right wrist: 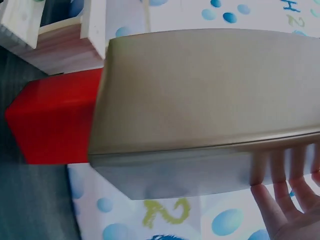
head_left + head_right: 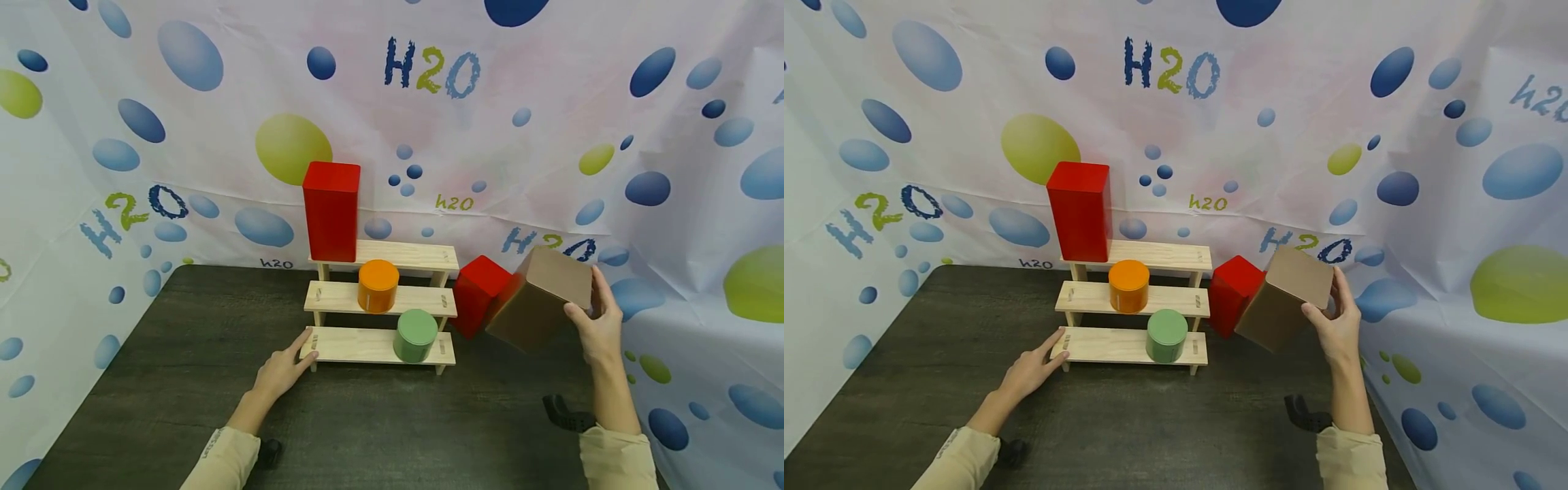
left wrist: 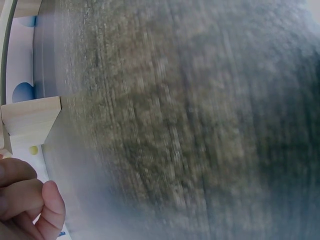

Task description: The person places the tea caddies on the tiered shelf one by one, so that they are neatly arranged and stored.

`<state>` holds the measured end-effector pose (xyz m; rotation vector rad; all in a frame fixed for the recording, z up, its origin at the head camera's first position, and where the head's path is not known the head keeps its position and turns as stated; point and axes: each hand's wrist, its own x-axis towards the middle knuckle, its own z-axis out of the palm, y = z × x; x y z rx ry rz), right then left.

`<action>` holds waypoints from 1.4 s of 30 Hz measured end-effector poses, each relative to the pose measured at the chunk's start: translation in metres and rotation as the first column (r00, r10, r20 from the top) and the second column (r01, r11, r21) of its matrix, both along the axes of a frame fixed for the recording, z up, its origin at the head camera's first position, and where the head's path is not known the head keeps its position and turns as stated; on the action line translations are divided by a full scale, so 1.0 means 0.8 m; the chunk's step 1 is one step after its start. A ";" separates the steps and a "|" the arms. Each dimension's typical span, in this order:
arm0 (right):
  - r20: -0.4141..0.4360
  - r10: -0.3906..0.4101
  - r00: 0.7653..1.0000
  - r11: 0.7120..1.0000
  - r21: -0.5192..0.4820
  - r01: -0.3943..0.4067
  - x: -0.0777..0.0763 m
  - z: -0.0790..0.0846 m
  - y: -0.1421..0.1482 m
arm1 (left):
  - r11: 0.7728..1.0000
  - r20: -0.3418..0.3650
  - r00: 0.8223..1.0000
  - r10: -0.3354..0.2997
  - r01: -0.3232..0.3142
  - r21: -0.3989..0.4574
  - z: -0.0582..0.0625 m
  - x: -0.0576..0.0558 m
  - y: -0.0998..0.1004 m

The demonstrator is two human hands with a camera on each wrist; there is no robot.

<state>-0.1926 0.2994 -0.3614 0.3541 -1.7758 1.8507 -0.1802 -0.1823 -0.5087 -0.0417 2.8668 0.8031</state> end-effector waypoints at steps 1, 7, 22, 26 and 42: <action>0.000 0.011 1.000 1.000 0.009 -0.011 0.000 0.003 -0.002 | 1.000 -0.002 1.000 -0.001 0.001 -0.001 0.000 0.000 0.000; -0.003 0.063 0.998 0.997 0.044 -0.063 -0.001 0.030 -0.010 | 1.000 -0.009 1.000 0.002 -0.002 -0.001 -0.002 -0.001 0.000; -0.068 0.116 0.991 0.993 -0.002 -0.116 -0.036 0.057 -0.050 | 1.000 -0.013 1.000 0.009 -0.009 0.002 0.000 0.001 -0.004; -0.019 0.087 0.996 0.996 -0.002 -0.087 -0.046 0.061 -0.063 | 1.000 -0.019 1.000 -0.001 0.001 0.014 -0.002 0.001 -0.002; 0.019 0.108 0.994 0.994 0.026 -0.108 -0.101 0.065 -0.119 | 1.000 -0.021 1.000 0.007 -0.006 0.011 -0.004 -0.001 0.000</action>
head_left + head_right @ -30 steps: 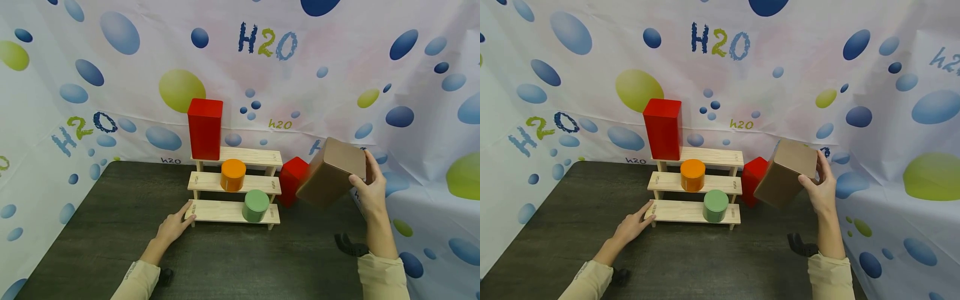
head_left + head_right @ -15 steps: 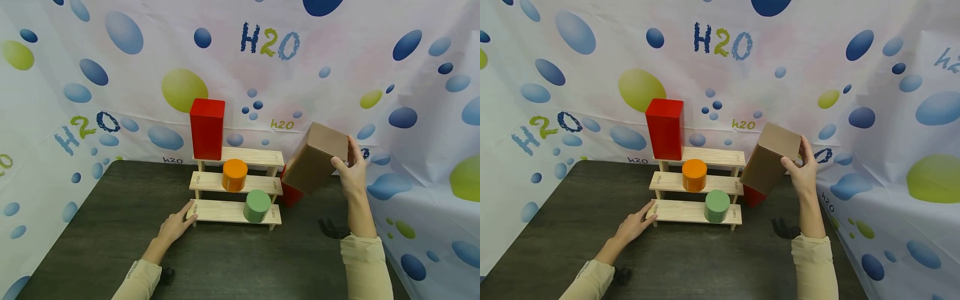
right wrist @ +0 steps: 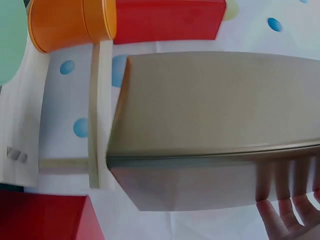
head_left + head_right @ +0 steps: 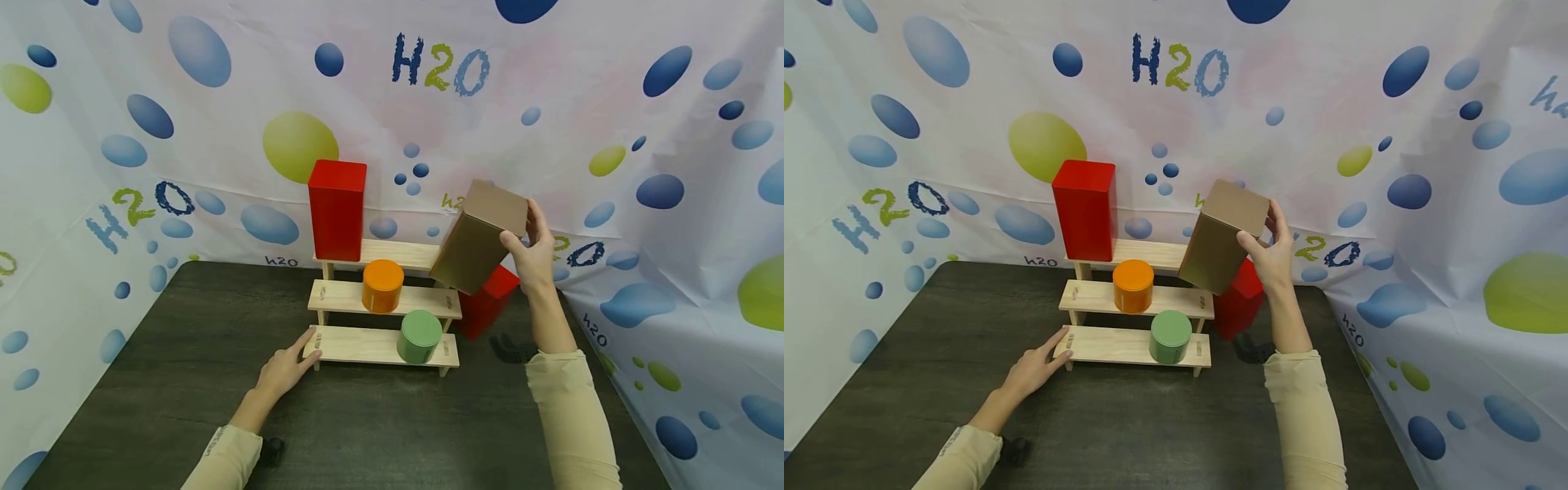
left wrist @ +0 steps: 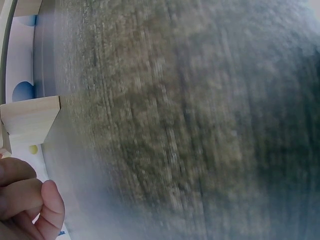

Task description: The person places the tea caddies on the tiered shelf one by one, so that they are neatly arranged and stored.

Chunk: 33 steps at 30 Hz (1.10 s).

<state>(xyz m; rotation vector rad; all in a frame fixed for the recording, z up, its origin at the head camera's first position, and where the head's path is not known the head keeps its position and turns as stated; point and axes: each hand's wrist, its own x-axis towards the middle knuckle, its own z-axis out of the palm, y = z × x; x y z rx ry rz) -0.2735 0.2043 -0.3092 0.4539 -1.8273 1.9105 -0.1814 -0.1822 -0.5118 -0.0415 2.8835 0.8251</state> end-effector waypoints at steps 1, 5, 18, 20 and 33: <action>0.001 0.005 1.000 1.000 0.003 -0.005 -0.004 0.000 -0.004 | 1.000 0.001 1.000 0.001 -0.001 0.000 0.000 0.000 0.000; 0.022 0.011 1.000 0.999 0.037 -0.012 -0.017 0.000 -0.019 | 1.000 0.003 1.000 -0.001 0.001 0.000 0.000 0.000 -0.001; 0.084 0.051 0.995 0.986 0.157 -0.064 -0.047 -0.014 -0.049 | 1.000 0.007 1.000 0.005 -0.005 0.004 0.001 0.001 0.000; 0.092 0.055 0.994 0.986 0.149 -0.068 -0.046 -0.014 -0.053 | 1.000 0.010 1.000 0.006 -0.006 0.009 0.001 0.001 0.000; 0.038 0.109 0.993 0.991 0.068 -0.112 -0.043 -0.003 -0.088 | 1.000 -0.006 1.000 0.002 -0.002 0.011 0.002 0.003 -0.001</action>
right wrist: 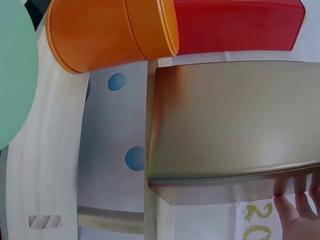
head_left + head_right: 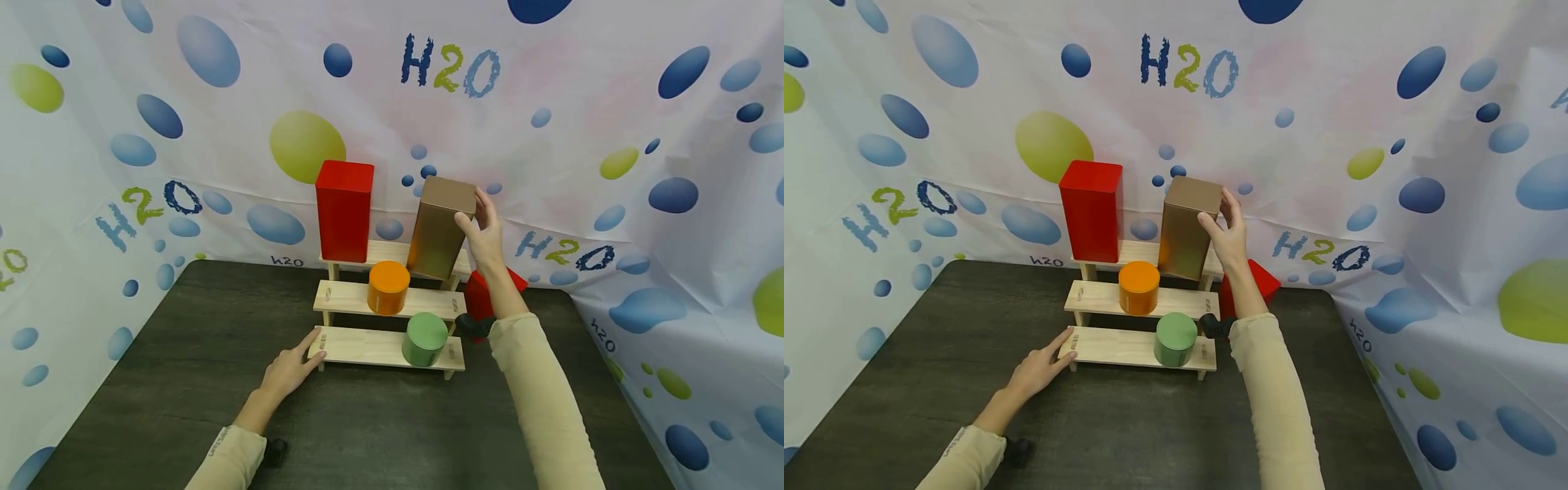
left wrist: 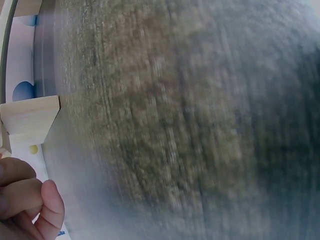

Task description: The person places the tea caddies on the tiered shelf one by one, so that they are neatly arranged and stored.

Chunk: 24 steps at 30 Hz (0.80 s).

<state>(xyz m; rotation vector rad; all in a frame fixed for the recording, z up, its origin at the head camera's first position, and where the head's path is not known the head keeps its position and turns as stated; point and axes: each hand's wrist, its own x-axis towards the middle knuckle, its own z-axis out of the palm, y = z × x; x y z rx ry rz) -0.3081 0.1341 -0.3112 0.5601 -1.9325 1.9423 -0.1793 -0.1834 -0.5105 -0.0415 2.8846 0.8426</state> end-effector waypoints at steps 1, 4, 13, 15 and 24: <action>0.004 0.004 1.000 1.000 -0.006 -0.004 0.000 0.000 -0.001 | 1.000 0.001 1.000 0.001 -0.001 0.002 0.000 0.000 0.000; 0.014 0.012 1.000 1.000 -0.013 -0.012 -0.002 -0.001 -0.006 | 1.000 -0.001 1.000 0.007 -0.007 -0.001 -0.002 0.000 0.001; 0.006 -0.085 0.996 0.996 0.008 0.085 -0.021 -0.010 -0.013 | 1.000 0.003 1.000 0.007 -0.007 -0.006 -0.001 0.000 0.002; 0.004 -0.126 0.992 0.991 0.037 0.125 -0.026 -0.013 -0.014 | 1.000 0.002 1.000 0.006 -0.006 -0.007 -0.001 0.000 0.002; 0.007 -0.187 0.982 0.967 0.177 0.183 -0.016 -0.012 -0.017 | 1.000 -0.030 1.000 -0.004 0.003 -0.009 -0.005 -0.001 0.000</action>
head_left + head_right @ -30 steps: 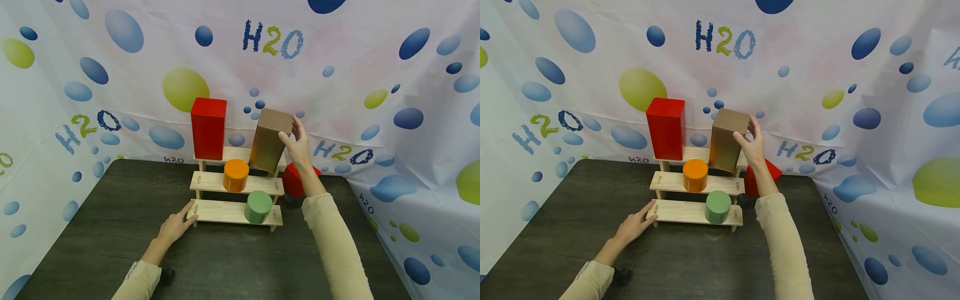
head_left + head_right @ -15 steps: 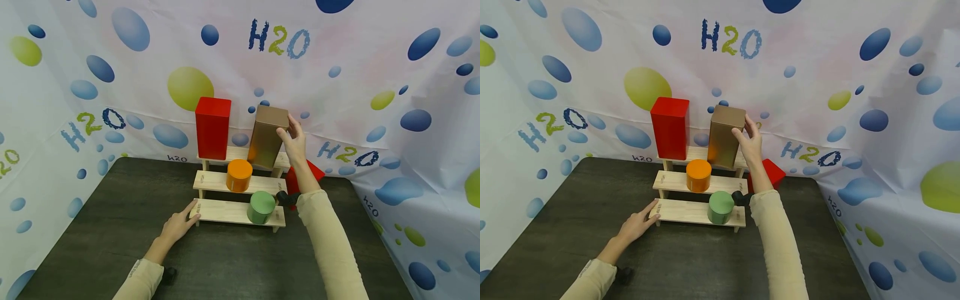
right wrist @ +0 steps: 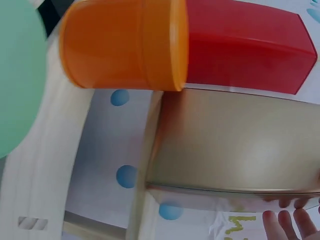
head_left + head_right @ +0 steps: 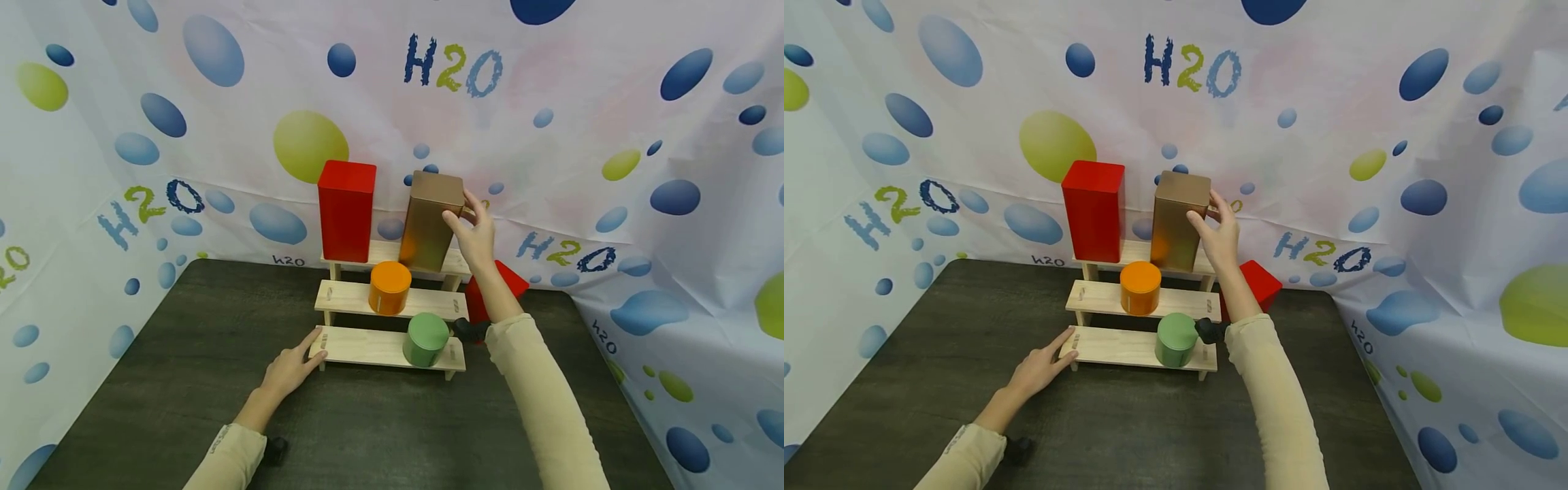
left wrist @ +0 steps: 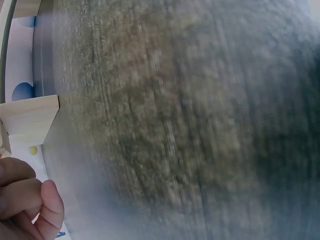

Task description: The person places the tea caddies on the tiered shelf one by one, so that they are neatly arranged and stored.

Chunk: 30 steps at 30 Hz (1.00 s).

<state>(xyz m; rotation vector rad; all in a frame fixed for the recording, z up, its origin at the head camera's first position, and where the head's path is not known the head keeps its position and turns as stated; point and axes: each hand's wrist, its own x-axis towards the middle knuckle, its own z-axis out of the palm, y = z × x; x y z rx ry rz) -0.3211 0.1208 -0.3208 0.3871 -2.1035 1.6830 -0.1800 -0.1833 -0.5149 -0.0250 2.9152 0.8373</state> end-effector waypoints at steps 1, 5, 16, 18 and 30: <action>0.010 0.016 1.000 1.000 0.005 -0.016 0.004 0.001 -0.001 | 1.000 0.001 1.000 0.000 0.000 -0.001 0.000 0.000 0.000; 0.023 0.063 0.998 0.998 -0.003 -0.063 0.019 0.009 -0.005 | 1.000 0.001 1.000 -0.001 0.001 -0.002 -0.001 0.001 0.000; 0.031 0.094 0.995 0.996 -0.008 -0.094 0.000 -0.005 -0.017 | 1.000 0.004 1.000 0.000 0.000 -0.006 -0.002 0.000 -0.001; 0.020 0.095 0.995 0.995 -0.003 -0.095 -0.006 -0.009 -0.020 | 1.000 0.004 1.000 0.001 -0.001 -0.004 -0.001 0.000 0.000; -0.002 0.116 0.993 0.993 -0.015 -0.116 -0.003 -0.004 -0.041 | 1.000 0.015 1.000 0.008 -0.008 -0.001 0.002 0.002 0.001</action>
